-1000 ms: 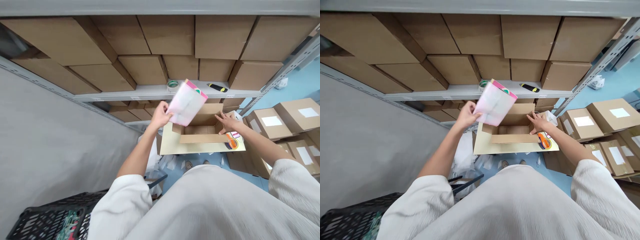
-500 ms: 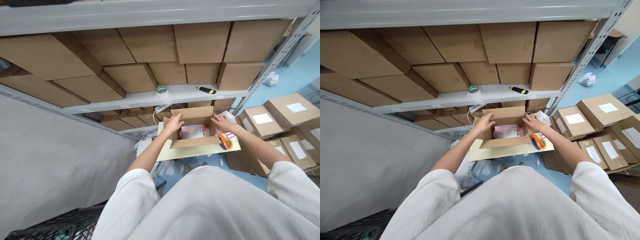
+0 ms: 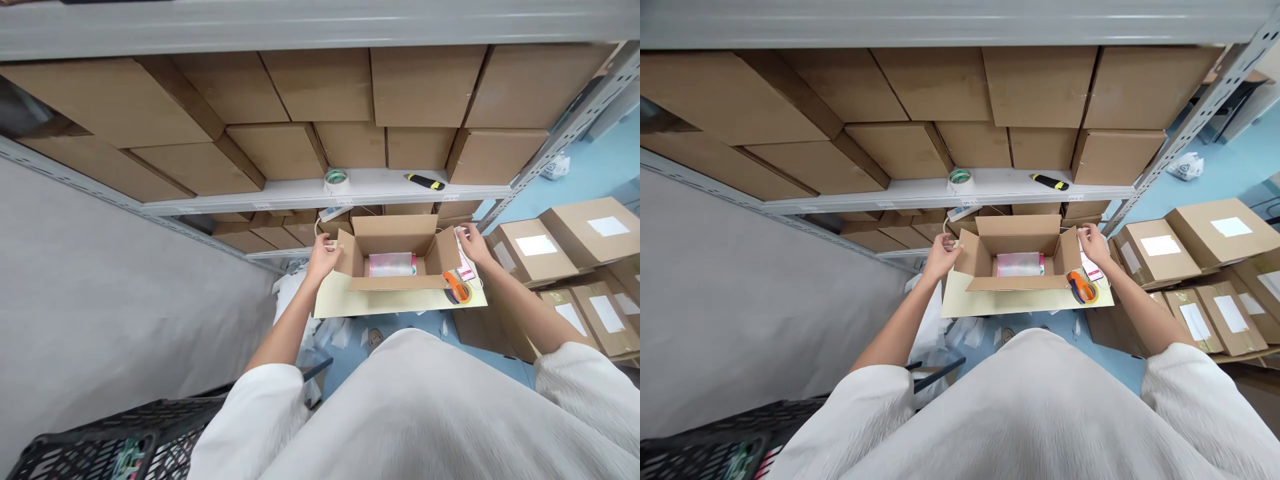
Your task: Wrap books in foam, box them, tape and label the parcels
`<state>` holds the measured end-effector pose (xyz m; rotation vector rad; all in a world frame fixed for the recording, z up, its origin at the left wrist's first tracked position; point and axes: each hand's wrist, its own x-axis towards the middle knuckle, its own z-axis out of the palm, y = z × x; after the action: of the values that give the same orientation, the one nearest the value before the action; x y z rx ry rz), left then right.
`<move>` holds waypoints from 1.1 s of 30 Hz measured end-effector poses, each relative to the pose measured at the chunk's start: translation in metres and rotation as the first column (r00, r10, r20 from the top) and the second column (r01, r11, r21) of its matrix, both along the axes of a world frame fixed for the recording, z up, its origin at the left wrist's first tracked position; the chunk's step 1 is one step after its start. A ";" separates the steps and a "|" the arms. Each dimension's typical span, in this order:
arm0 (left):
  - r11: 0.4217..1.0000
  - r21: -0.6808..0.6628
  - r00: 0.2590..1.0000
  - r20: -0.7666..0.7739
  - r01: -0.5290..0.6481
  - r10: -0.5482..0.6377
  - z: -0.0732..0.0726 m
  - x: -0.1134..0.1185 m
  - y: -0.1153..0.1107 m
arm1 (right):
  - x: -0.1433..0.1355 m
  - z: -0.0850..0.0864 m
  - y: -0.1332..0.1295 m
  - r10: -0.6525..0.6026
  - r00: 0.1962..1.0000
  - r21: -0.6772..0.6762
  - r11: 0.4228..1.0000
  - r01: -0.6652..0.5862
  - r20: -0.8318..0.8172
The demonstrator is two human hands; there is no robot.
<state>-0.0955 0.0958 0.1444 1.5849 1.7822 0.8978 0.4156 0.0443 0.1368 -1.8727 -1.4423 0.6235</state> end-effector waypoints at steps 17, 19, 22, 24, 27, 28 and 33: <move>0.564 -0.395 0.613 -0.003 0.726 -0.790 -0.017 -0.015 -0.023 | -0.030 0.001 0.001 0.201 0.914 -0.249 0.921 -0.299 -0.354; 0.608 -0.394 0.651 -0.030 0.690 -0.759 -0.017 -0.010 -0.023 | -0.030 0.002 0.003 0.195 0.916 -0.256 0.921 -0.294 -0.350; 0.729 -0.308 0.777 0.054 0.611 -0.627 -0.016 0.000 -0.022 | -0.031 0.004 0.005 0.174 0.917 -0.265 0.923 -0.279 -0.360; 0.812 -0.255 0.849 0.093 0.526 -0.521 -0.016 0.008 -0.020 | -0.033 0.006 0.006 0.147 0.916 -0.278 0.924 -0.261 -0.373; 0.907 -0.174 0.923 0.023 0.383 -0.385 -0.021 0.024 -0.016 | -0.036 0.008 0.010 0.113 0.922 -0.292 0.928 -0.231 -0.370; 0.931 -0.144 0.941 -0.003 0.335 -0.339 -0.024 0.030 -0.015 | -0.037 0.009 0.012 0.110 0.927 -0.295 0.929 -0.224 -0.359; 0.987 0.000 0.982 -0.104 0.158 -0.157 -0.042 0.056 -0.006 | -0.037 0.010 0.023 0.122 0.939 -0.310 0.923 -0.226 -0.322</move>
<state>-0.0391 0.0902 0.1026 1.7790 1.6958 0.7618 0.3782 0.0673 0.1465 -1.8119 -1.3742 1.2612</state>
